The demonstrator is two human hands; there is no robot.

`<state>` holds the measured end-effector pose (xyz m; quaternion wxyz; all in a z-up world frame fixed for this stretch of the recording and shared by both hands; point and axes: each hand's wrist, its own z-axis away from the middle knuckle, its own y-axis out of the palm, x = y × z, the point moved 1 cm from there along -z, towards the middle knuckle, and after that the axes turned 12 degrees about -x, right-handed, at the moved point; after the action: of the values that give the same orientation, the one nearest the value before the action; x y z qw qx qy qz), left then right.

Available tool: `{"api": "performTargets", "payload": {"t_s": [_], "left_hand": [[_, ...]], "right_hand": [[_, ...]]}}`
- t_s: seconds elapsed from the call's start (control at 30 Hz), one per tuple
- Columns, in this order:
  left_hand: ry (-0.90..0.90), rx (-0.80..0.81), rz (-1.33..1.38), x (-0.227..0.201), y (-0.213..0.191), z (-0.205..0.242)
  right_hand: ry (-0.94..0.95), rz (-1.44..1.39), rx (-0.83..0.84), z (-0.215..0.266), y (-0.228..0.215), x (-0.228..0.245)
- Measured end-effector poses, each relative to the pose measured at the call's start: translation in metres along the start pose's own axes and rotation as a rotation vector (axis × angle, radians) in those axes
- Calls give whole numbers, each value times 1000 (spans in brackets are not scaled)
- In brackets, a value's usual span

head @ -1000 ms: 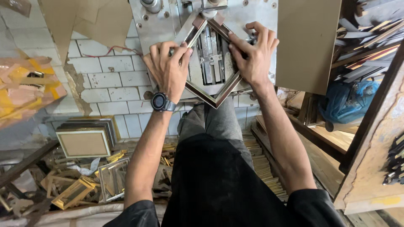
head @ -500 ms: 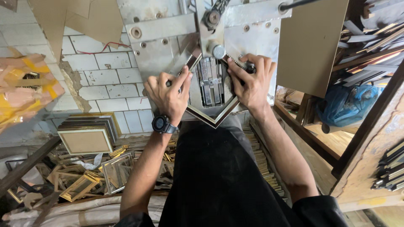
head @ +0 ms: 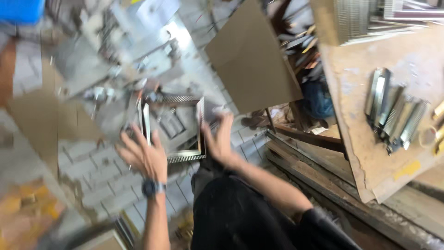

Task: The person repeatedly picks up two pre-cut frame corner pieces, places them into a metal corner-joining machine, operates the machine to join the corners, and then removes the assembled frame. This cycle is repeated multiple times with different frame pieces.

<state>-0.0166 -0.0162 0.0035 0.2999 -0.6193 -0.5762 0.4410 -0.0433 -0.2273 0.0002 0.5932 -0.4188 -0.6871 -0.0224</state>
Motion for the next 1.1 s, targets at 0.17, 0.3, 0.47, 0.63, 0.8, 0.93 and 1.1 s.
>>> {"api": "performTargets", "payload": {"t_s": [0.17, 0.3, 0.47, 0.63, 0.8, 0.93, 1.1], "left_hand": [[-49, -19, 61, -26, -24, 32], [-427, 253, 546, -63, -38, 31], [-197, 372, 1226, -215, -29, 0], [7, 388, 1554, -453, 2, -100], [244, 278, 1048, -613, 74, -160], [426, 71, 1030, -633, 97, -163], [176, 128, 1258, -539, 58, -107]], "right_hand": [[872, -140, 554, 59, -28, 0], [259, -169, 249, 23, -82, -6], [-78, 6, -240, -98, -212, -56], [-221, 290, -476, -288, -350, -104], [-240, 550, -493, -415, -405, -170], [-305, 631, -526, -429, -428, -204], [169, 630, -487, -300, -457, -185]]}}
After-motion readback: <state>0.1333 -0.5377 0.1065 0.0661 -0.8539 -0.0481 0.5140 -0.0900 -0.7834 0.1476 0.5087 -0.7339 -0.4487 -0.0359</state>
